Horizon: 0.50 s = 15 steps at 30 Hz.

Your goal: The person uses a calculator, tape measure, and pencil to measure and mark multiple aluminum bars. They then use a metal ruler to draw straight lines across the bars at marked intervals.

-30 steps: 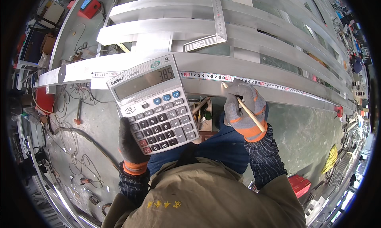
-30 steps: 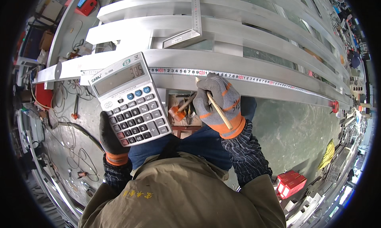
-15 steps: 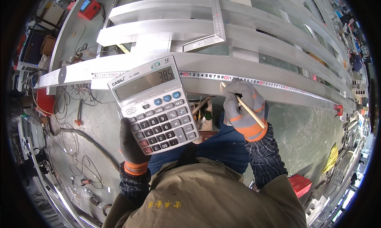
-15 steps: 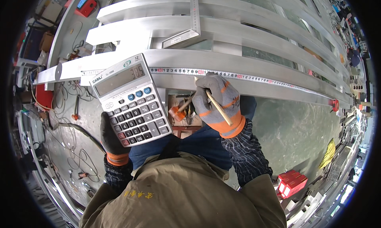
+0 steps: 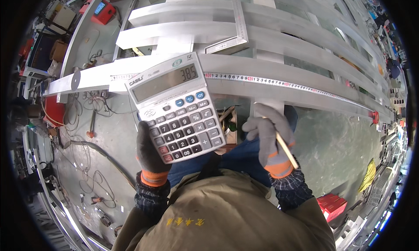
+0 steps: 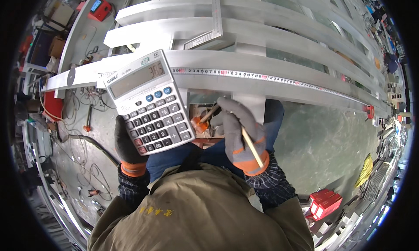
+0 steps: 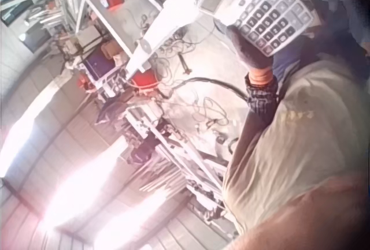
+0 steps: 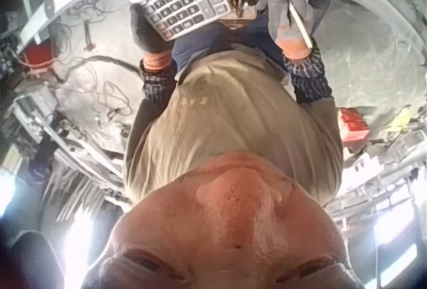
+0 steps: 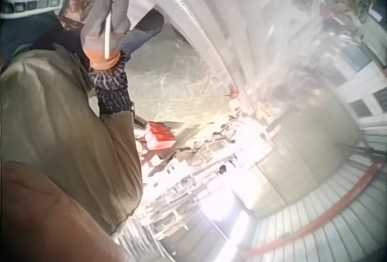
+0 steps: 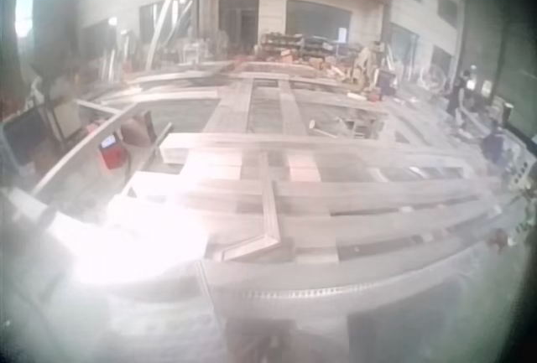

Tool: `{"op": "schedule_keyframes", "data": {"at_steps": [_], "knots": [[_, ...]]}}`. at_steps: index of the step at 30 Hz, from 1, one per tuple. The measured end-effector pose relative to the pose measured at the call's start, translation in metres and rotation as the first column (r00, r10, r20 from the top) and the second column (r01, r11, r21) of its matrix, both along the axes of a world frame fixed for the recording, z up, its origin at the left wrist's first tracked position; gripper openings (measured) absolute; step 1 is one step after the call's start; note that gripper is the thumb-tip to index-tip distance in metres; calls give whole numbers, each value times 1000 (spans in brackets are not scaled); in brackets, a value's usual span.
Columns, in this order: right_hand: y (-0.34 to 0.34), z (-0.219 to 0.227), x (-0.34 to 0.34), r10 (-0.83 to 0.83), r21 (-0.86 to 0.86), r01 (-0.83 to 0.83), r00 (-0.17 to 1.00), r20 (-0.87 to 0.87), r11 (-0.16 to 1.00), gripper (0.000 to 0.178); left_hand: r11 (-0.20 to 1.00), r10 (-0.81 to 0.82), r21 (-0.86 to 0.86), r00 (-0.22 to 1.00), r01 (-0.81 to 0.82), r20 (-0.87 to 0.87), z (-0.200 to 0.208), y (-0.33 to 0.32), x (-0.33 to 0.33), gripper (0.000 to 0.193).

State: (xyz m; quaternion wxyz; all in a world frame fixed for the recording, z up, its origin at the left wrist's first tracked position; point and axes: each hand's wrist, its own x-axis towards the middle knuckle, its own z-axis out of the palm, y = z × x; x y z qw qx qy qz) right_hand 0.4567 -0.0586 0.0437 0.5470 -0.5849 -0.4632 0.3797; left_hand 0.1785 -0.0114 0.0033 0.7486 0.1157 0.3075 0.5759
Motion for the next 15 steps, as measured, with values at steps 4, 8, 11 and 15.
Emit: {"op": "schedule_keyframes", "data": {"at_steps": [4, 8, 11, 15], "knots": [[-17, -17, -20, 155, -39, -178, 931, -331, 983, 33, 996, -55, 72, 998, 53, 31, 13, 2, 18, 49], [-24, -28, -20, 224, -80, -297, 849, -478, 952, 35, 993, -98, 68, 994, 100, -38, 15, -1, 24, 48], [-18, -17, -25, 267, -96, -367, 810, -522, 925, 36, 997, -71, 29, 991, 75, -111, 20, -8, 24, 49], [-21, -25, -36, 406, -61, -460, 832, -379, 886, 32, 998, -47, 28, 987, 52, -153, 11, -25, 2, 51]]}}
